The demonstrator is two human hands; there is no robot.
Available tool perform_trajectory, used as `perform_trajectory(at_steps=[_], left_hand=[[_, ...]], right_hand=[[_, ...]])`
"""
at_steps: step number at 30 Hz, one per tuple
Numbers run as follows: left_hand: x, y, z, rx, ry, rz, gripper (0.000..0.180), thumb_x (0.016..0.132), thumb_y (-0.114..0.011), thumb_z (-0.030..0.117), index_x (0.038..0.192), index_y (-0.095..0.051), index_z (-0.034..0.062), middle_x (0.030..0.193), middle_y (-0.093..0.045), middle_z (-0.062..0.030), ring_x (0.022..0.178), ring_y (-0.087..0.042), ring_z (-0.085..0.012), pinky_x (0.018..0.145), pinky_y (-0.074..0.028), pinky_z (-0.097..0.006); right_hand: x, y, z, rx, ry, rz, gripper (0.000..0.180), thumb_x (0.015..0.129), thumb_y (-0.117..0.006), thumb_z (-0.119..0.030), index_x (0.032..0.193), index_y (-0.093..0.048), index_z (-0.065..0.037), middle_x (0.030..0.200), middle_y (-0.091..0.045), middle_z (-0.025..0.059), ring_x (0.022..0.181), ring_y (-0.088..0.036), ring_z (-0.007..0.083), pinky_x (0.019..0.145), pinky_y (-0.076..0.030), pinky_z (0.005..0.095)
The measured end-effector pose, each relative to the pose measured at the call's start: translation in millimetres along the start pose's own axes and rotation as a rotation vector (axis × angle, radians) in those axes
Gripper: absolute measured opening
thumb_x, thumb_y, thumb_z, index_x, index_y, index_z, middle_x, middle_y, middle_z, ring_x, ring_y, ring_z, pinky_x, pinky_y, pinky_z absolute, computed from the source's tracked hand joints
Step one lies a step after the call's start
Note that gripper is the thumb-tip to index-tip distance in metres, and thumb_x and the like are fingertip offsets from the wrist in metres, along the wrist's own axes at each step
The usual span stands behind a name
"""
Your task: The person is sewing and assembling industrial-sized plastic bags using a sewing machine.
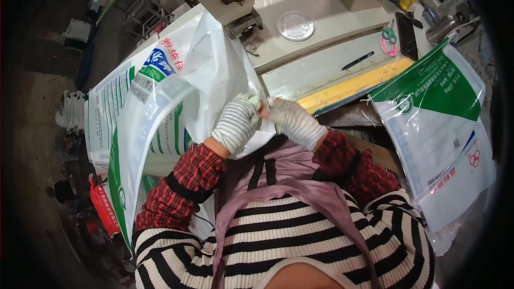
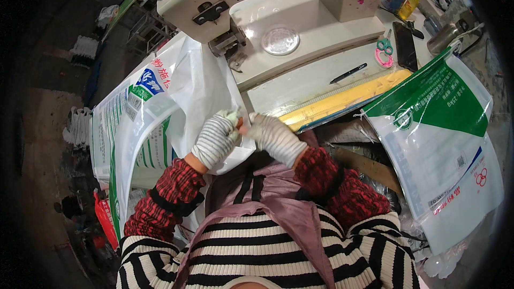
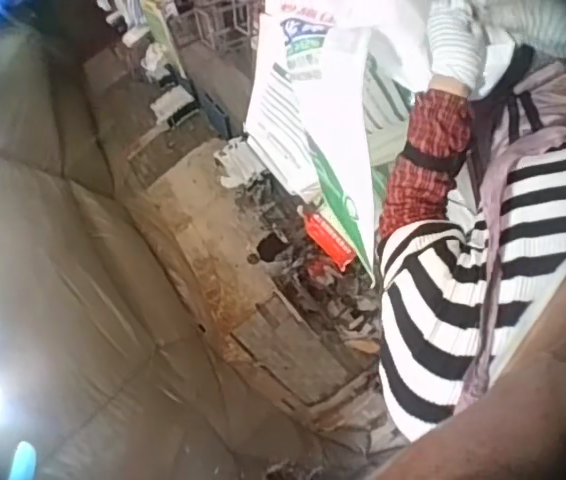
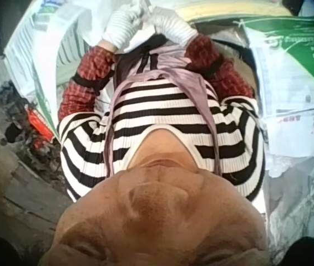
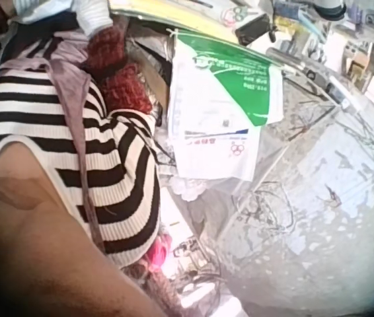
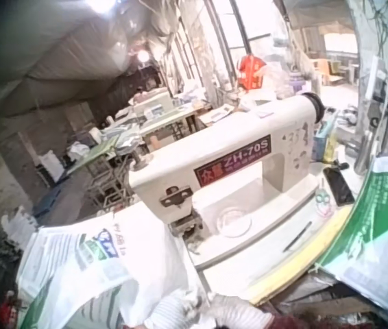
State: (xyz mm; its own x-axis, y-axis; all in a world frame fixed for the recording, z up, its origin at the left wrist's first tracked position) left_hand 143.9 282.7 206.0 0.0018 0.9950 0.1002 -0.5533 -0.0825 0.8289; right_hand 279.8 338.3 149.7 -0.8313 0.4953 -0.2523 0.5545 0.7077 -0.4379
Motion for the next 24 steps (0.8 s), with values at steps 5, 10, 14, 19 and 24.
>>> perform_trajectory(at_steps=[5,10,14,19,24], left_hand=[[0.3,5.9,18.7,-0.124,0.026,-0.323,0.026,0.084,-0.059,0.027,0.089,-0.058,0.0014,0.076,-0.056,-0.0202,0.071,-0.055,-0.0386,0.068,-0.045,-0.042],[-17.8,17.6,71.3,0.304,-0.172,-0.469,0.041,0.08,-0.061,0.043,0.097,-0.058,0.0052,0.071,-0.06,-0.0168,0.075,-0.061,-0.0359,0.068,-0.048,-0.042],[-19.4,-10.2,90.0,0.538,-0.174,-0.724,0.02,0.074,-0.058,0.021,0.078,-0.069,0.0048,0.068,-0.064,-0.0123,0.07,-0.065,-0.0284,0.062,-0.049,-0.042],[7.3,-22.7,53.7,0.644,-0.144,-0.601,0.018,0.073,-0.057,0.016,0.079,-0.07,0.0049,0.072,-0.067,-0.0141,0.069,-0.065,-0.0302,0.062,-0.049,-0.043],[30.1,-3.8,-7.6,0.56,-0.07,-0.457,0.017,0.075,-0.057,0.016,0.078,-0.069,0.0033,0.073,-0.066,-0.0197,0.067,-0.065,-0.0325,0.063,-0.052,-0.041]], right_hand=[[32.7,17.7,2.9,-0.032,0.011,-0.027,0.03,0.085,-0.062,-0.027,0.093,-0.062,0.002,0.082,-0.065,0.0082,0.072,-0.058,0.0142,0.066,-0.046,0.028],[27.7,5.3,2.2,-0.539,-0.001,0.141,0.042,0.081,-0.063,-0.03,0.103,-0.062,0.005,0.094,-0.066,0.0214,0.087,-0.064,0.0323,0.08,-0.048,0.0367],[30.7,-6.5,-10.8,-1.035,0.009,0.176,0.047,0.083,-0.058,-0.03,0.113,-0.057,0.005,0.107,-0.061,0.0277,0.102,-0.058,0.0395,0.091,-0.046,0.042],[63.4,-0.1,-33.5,-1.084,0.022,0.201,0.045,0.083,-0.057,-0.031,0.112,-0.059,0.004,0.1,-0.063,0.0273,0.096,-0.06,0.0397,0.087,-0.047,0.0429],[60.9,2.9,-31.1,-0.756,-0.052,0.088,0.038,0.085,-0.057,-0.033,0.093,-0.062,0.003,0.066,-0.063,0.0181,0.061,-0.062,0.0311,0.059,-0.049,0.0384]])
Point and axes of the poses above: each hand's wrist, its own x-axis towards the middle knuckle, its own y-axis out of the back of the hand, z = x × y, the point moved 3 cm from there along x, towards the middle knuckle
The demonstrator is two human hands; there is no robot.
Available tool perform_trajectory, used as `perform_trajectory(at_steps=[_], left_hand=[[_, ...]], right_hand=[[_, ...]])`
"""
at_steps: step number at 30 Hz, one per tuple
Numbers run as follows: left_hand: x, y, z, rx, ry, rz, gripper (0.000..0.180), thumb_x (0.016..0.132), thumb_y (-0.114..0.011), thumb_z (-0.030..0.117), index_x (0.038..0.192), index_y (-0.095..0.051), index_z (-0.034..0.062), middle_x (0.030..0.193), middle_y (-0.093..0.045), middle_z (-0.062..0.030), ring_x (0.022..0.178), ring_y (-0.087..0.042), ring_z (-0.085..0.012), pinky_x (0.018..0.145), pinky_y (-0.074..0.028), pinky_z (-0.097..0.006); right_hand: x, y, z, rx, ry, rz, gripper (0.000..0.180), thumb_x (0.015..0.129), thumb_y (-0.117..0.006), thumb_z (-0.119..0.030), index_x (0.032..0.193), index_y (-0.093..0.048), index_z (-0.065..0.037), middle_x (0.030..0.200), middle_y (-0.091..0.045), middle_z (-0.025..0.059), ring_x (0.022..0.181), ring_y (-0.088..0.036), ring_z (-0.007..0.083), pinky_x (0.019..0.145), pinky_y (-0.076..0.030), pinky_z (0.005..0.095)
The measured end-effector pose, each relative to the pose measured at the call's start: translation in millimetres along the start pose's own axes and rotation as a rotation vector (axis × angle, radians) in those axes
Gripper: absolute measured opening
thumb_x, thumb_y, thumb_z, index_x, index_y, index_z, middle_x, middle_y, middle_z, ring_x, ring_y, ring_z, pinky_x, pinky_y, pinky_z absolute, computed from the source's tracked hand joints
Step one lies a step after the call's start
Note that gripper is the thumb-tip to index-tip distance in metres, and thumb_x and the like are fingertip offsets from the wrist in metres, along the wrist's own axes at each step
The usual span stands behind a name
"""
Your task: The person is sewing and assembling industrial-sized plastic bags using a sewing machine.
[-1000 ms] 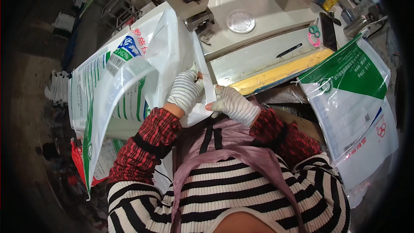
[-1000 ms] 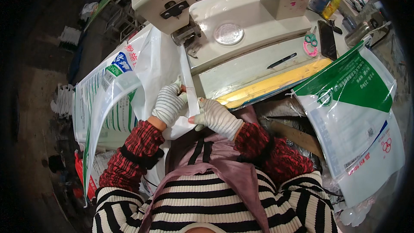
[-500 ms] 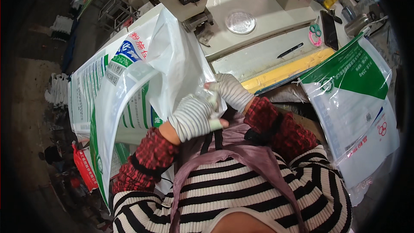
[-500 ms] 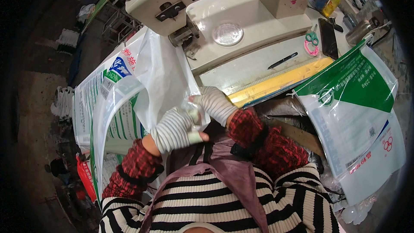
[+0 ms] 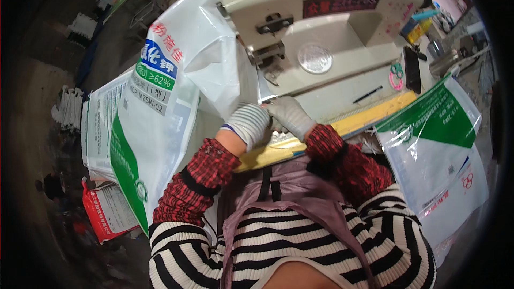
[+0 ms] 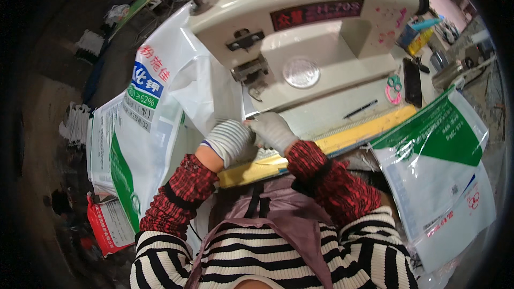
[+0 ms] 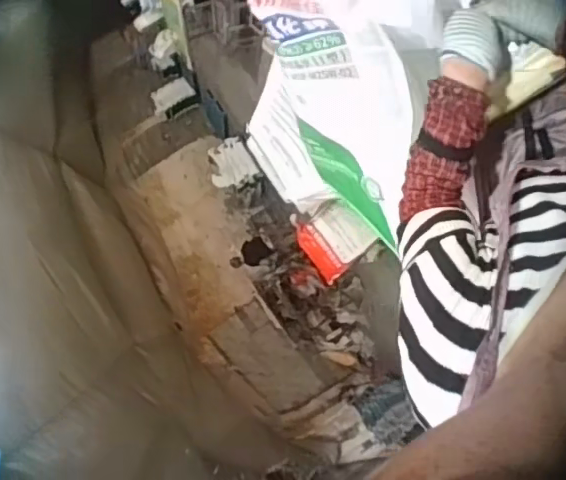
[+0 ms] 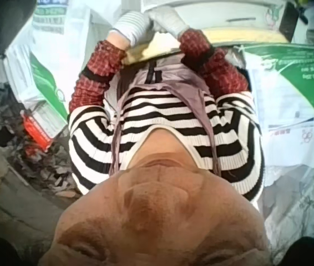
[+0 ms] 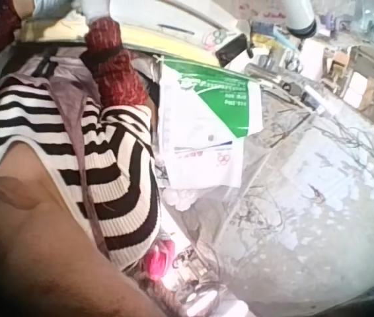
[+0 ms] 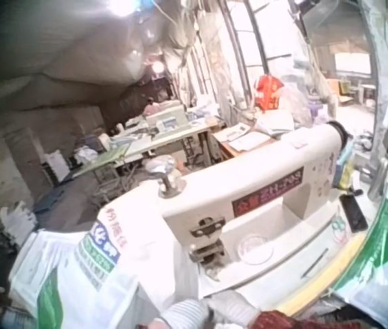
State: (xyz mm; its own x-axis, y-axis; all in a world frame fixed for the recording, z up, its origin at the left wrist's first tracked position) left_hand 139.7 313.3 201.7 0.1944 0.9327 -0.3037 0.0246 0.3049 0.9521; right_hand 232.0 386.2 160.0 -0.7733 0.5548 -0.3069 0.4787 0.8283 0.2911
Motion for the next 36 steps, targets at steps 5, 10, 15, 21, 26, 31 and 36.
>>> perform_trajectory(at_steps=[5,10,15,21,26,31,36], left_hand=[[7.3,-38.3,-87.5,-0.024,0.426,-0.03,0.031,0.089,-0.044,0.013,0.112,-0.059,-0.0016,0.103,-0.064,-0.0231,0.095,-0.062,-0.0367,0.084,-0.049,-0.041],[-13.1,-71.1,-66.6,-0.785,0.604,0.696,0.046,0.086,-0.049,0.018,0.129,-0.047,0.0012,0.121,-0.054,-0.0249,0.118,-0.048,-0.0355,0.104,-0.034,-0.04],[-48.7,-44.3,12.0,-0.482,0.209,0.441,0.041,0.086,-0.053,0.024,0.121,-0.053,0.0029,0.114,-0.059,-0.0189,0.118,-0.048,-0.0315,0.102,-0.036,-0.038],[-169.0,-44.1,-3.1,-1.935,0.525,0.897,0.034,0.083,-0.066,0.029,0.1,-0.061,-0.0002,0.091,-0.064,-0.0093,0.082,-0.062,-0.0211,0.073,-0.051,-0.032],[-270.2,-91.6,-115.8,-2.251,0.619,1.655,0.027,0.086,-0.066,0.035,0.084,-0.055,0.0101,0.063,-0.054,-0.0004,0.048,-0.048,-0.0105,0.041,-0.038,-0.025],[-400.0,-101.1,-225.5,-1.511,1.282,1.722,0.017,0.083,-0.066,0.026,0.079,-0.056,0.0121,0.065,-0.056,0.0005,0.046,-0.05,-0.0125,0.04,-0.04,-0.028],[-418.6,-117.5,-199.3,-1.946,0.746,1.92,0.044,0.088,-0.057,0.039,0.116,-0.054,0.0045,0.111,-0.06,-0.0104,0.098,-0.058,-0.0253,0.084,-0.047,-0.039]], right_hand=[[-24.0,-13.6,5.7,0.386,-0.158,-0.04,0.036,0.086,-0.061,-0.036,0.088,-0.059,0.0,0.059,-0.059,0.0109,0.05,-0.055,0.0193,0.048,-0.044,0.0311],[-29.4,-26.4,-66.5,-0.013,0.426,0.289,0.03,0.081,-0.069,-0.025,0.096,-0.06,-0.002,0.071,-0.063,0.0079,0.062,-0.06,0.0146,0.056,-0.048,0.0265],[-29.1,-41.3,-129.9,0.295,0.412,0.017,0.027,0.076,-0.068,-0.01,0.101,-0.065,0.001,0.087,-0.069,0.0076,0.074,-0.061,0.012,0.069,-0.048,0.0266],[-41.0,-21.3,-119.9,0.442,0.575,0.157,0.02,0.082,-0.064,-0.006,0.101,-0.066,0.0,0.088,-0.069,0.0033,0.078,-0.06,0.0085,0.071,-0.049,0.0245],[-76.7,-12.3,-135.4,0.391,0.617,0.277,0.012,0.086,-0.058,-0.004,0.095,-0.066,-0.001,0.081,-0.066,0.0003,0.07,-0.056,0.0061,0.063,-0.046,0.0208],[-151.7,-46.9,-153.5,-0.507,1.237,0.349,0.015,0.076,-0.065,-0.001,0.09,-0.065,-0.006,0.071,-0.063,0.0084,0.059,-0.059,0.0201,0.058,-0.049,0.0315],[-146.2,-129.7,-123.6,-0.905,0.816,-0.237,0.014,0.079,-0.061,-0.022,0.081,-0.063,-0.009,0.066,-0.06,0.0108,0.067,-0.063,0.0285,0.058,-0.05,0.0379]])
Point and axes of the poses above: each hand's wrist, its own x-axis towards the middle knuckle, its own y-axis out of the back of the hand, z = x × y, the point moved 3 cm from there along x, towards the middle knuckle
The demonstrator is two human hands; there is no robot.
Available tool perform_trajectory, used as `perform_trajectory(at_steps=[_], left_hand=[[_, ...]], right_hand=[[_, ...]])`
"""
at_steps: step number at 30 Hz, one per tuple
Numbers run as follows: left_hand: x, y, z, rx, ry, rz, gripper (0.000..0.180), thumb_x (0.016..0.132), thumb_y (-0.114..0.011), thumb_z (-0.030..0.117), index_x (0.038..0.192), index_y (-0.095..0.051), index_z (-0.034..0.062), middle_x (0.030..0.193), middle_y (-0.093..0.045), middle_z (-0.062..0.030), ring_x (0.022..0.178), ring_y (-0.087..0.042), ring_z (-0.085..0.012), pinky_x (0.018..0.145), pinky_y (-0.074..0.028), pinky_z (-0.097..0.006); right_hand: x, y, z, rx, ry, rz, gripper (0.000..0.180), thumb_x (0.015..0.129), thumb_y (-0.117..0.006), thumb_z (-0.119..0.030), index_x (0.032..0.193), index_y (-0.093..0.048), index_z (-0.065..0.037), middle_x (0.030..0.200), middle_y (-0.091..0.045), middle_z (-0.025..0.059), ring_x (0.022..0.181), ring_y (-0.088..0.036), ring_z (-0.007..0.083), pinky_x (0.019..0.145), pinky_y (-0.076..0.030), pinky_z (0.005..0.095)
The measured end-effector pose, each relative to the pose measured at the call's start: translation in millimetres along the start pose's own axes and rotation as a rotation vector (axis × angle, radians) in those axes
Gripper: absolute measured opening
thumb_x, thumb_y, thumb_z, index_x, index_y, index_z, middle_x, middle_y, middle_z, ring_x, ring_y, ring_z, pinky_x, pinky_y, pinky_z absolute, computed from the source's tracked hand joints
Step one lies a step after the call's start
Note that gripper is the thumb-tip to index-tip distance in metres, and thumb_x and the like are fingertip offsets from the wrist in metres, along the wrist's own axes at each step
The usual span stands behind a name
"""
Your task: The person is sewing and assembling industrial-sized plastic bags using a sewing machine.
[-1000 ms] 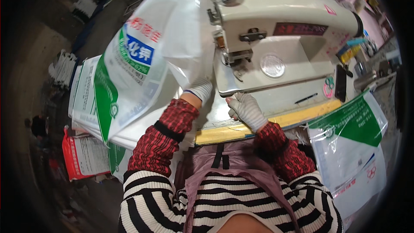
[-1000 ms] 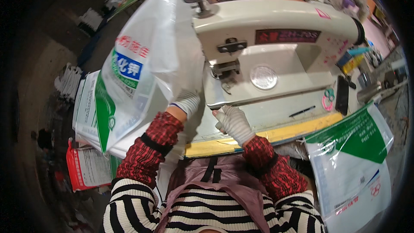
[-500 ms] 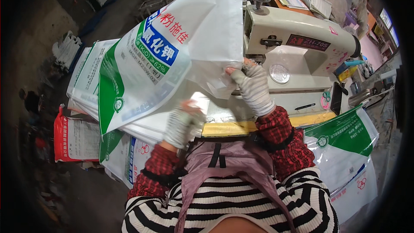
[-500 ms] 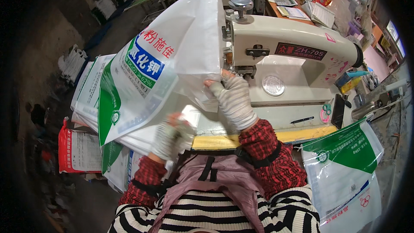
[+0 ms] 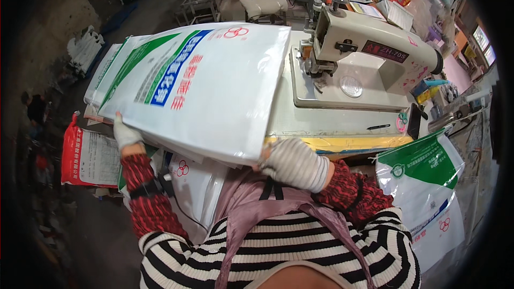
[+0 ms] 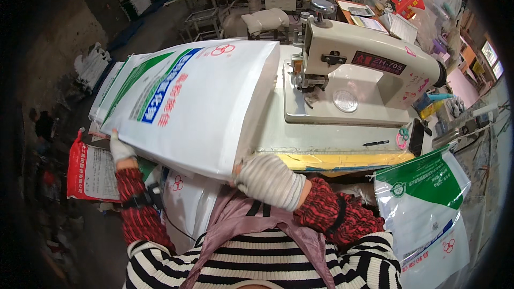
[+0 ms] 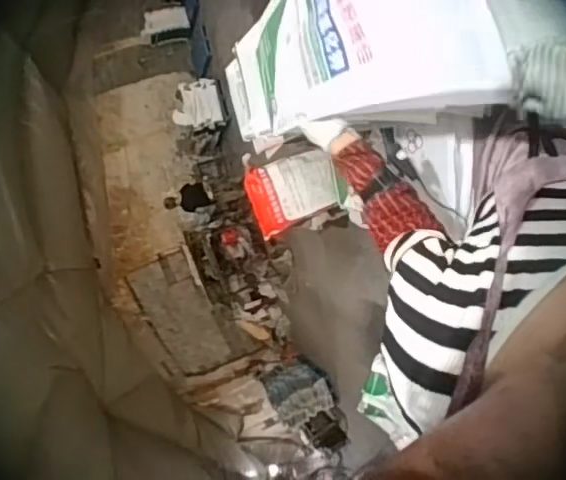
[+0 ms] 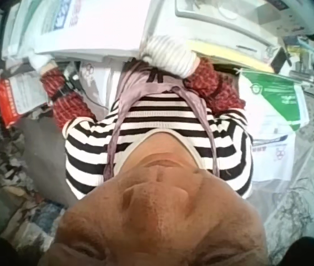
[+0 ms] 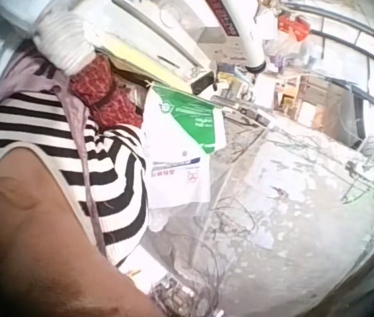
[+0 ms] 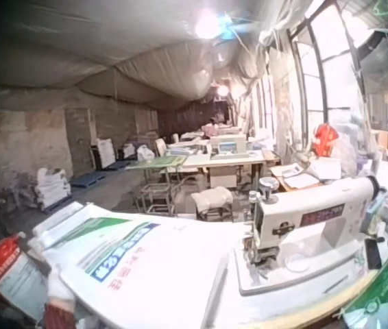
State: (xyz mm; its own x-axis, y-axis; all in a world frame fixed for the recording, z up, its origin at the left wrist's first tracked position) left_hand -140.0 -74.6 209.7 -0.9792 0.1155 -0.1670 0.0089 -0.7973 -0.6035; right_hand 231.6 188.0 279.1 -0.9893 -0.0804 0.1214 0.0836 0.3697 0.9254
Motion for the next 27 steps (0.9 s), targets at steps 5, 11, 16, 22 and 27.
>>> perform_trajectory(at_steps=[5,11,16,22,27], left_hand=[[-139.7,1.0,-108.1,-0.095,0.199,-0.335,0.074,0.087,-0.053,0.055,0.14,-0.034,0.0078,0.136,-0.046,-0.0113,0.123,-0.046,-0.0295,0.103,-0.038,-0.047],[-221.7,-15.7,-164.7,-0.268,0.718,-0.43,0.057,0.087,-0.06,0.045,0.126,-0.047,0.007,0.121,-0.057,-0.0091,0.106,-0.057,-0.0237,0.09,-0.049,-0.04],[-238.3,42.6,-130.7,0.471,0.49,-0.086,0.035,0.092,-0.055,0.027,0.117,-0.05,0.0027,0.1,-0.062,-0.0083,0.083,-0.062,-0.0187,0.073,-0.053,-0.032],[-272.7,102.6,-91.0,0.524,0.277,0.072,0.041,0.093,-0.052,0.026,0.128,-0.045,0.0044,0.115,-0.058,-0.0114,0.1,-0.06,-0.0277,0.087,-0.051,-0.042],[-293.8,112.5,-90.4,0.626,0.431,0.334,0.05,0.093,-0.05,0.037,0.13,-0.042,0.0045,0.121,-0.055,-0.0131,0.103,-0.058,-0.0296,0.087,-0.051,-0.044]], right_hand=[[-3.6,18.8,-24.2,0.085,0.186,-0.038,0.026,0.074,-0.063,-0.021,0.096,-0.057,-0.007,0.08,-0.061,0.0121,0.076,-0.062,0.0295,0.063,-0.049,0.0374],[48.9,-55.7,-17.6,-0.065,0.185,0.135,0.041,0.069,-0.066,-0.022,0.105,-0.056,-0.006,0.118,-0.053,0.0177,0.11,-0.051,0.0332,0.095,-0.039,0.0411],[31.9,-99.0,-11.0,0.427,0.206,-0.226,0.03,0.069,-0.061,-0.015,0.098,-0.059,-0.007,0.1,-0.058,0.0137,0.101,-0.056,0.0299,0.09,-0.044,0.039],[50.2,-42.5,125.2,0.116,-0.506,0.435,0.031,0.077,-0.064,-0.027,0.098,-0.062,-0.004,0.1,-0.063,0.0199,0.095,-0.061,0.0357,0.085,-0.047,0.0411],[42.7,-88.9,163.4,0.237,-0.597,0.136,0.033,0.079,-0.064,-0.031,0.099,-0.065,-0.004,0.106,-0.064,0.0187,0.097,-0.06,0.035,0.086,-0.046,0.0413]])
Point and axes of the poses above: each hand's wrist, its own x-axis towards the middle knuckle, its own y-axis out of the back of the hand, z = x × y, the point moved 3 cm from there along x, towards the middle knuckle
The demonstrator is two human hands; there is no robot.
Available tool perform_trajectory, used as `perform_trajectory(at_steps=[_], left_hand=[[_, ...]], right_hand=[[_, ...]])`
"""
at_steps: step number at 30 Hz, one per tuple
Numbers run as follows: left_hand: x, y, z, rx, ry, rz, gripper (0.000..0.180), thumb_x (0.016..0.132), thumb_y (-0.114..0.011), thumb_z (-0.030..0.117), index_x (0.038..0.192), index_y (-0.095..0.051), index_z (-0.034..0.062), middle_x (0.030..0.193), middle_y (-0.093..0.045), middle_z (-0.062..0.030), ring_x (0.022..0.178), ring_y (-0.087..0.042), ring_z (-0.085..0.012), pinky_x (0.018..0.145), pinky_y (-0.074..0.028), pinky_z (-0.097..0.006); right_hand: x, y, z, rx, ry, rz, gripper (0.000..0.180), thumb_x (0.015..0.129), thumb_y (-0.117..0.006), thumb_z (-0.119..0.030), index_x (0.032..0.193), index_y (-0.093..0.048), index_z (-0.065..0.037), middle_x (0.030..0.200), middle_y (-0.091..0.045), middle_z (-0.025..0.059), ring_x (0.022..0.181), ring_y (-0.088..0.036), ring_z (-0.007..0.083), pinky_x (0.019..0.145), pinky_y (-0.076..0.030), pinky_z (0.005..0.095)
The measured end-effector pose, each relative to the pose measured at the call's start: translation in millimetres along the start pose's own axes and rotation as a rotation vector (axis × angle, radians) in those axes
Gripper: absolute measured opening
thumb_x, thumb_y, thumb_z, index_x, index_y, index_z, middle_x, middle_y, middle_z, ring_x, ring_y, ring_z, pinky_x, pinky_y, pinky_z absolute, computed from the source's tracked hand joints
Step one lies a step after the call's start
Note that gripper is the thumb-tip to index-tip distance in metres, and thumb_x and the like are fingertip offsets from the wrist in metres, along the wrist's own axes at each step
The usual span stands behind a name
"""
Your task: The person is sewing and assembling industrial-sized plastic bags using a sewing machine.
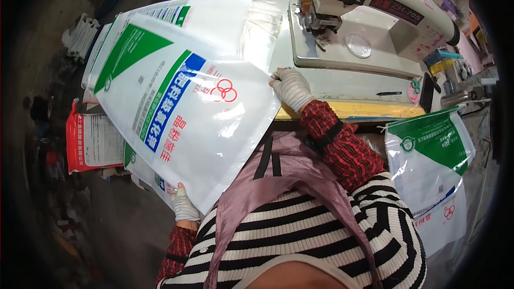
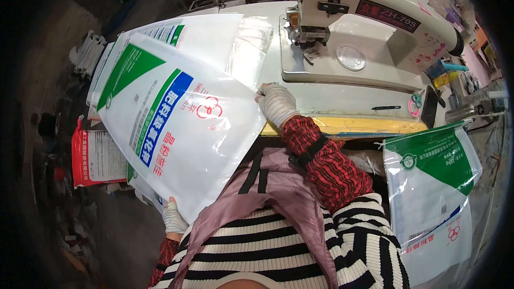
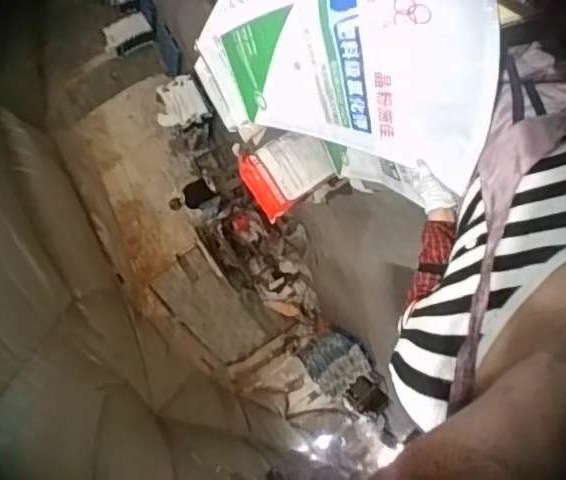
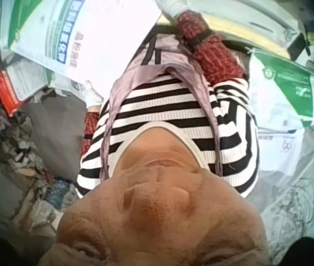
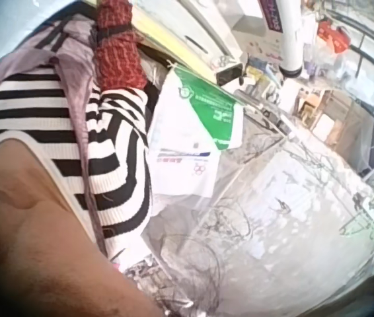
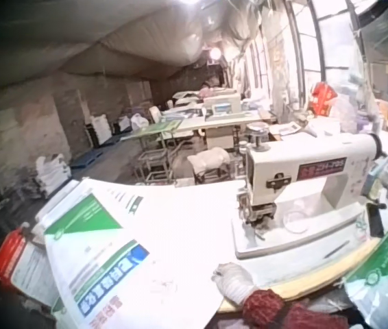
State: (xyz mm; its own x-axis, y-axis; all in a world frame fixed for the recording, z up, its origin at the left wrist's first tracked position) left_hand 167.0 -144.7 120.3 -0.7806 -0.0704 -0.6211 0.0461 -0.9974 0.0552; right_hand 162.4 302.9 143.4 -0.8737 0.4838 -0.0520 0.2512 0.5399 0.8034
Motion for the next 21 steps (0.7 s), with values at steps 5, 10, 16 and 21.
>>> perform_trajectory(at_steps=[5,10,16,21], left_hand=[[-25.2,-13.9,-12.7,-0.287,0.247,-0.265,0.06,0.09,-0.051,0.048,0.133,-0.042,0.0066,0.128,-0.052,-0.0134,0.113,-0.054,-0.0305,0.096,-0.046,-0.047],[-33.5,-15.5,-26.1,-0.367,0.358,-0.426,0.065,0.089,-0.053,0.052,0.133,-0.042,0.0057,0.13,-0.051,-0.0125,0.118,-0.05,-0.0305,0.101,-0.04,-0.048],[-21.2,-0.4,-41.9,-0.385,0.426,-0.387,0.062,0.089,-0.055,0.047,0.131,-0.042,0.0034,0.127,-0.052,-0.012,0.114,-0.052,-0.0294,0.098,-0.044,-0.047],[-9.6,22.5,-48.4,0.092,0.044,-0.199,0.061,0.088,-0.055,0.05,0.11,-0.053,-0.0062,0.1,-0.06,-0.0152,0.089,-0.058,-0.0274,0.078,-0.049,-0.044]], right_hand=[[-5.5,13.7,25.9,0.283,-0.076,-0.05,0.032,0.079,-0.064,-0.022,0.102,-0.064,0.0,0.096,-0.066,0.017,0.087,-0.063,0.0292,0.082,-0.049,0.0349],[-25.3,48.0,22.1,0.773,0.118,0.18,0.041,0.079,-0.057,-0.001,0.12,-0.054,0.001,0.101,-0.064,0.0157,0.092,-0.061,0.023,0.083,-0.049,0.0317],[-45.3,12.9,-9.9,0.627,0.254,0.132,0.057,0.075,-0.045,0.014,0.129,-0.049,-0.002,0.112,-0.062,0.0197,0.103,-0.061,0.0262,0.089,-0.048,0.0297],[-51.7,-12.6,4.1,0.972,0.246,0.14,0.033,0.082,-0.052,0.009,0.114,-0.057,0.004,0.103,-0.064,0.01,0.095,-0.059,0.0131,0.081,-0.049,0.0254]])
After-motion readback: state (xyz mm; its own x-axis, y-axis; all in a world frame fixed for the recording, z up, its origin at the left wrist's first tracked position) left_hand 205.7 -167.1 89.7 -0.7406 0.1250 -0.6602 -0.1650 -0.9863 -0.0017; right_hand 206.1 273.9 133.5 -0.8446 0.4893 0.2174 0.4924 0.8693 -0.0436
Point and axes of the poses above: each hand's wrist, its own x-axis towards the middle knuckle, its own y-axis out of the back of the hand, z = x × y, the point moved 3 cm from there along x, towards the middle knuckle
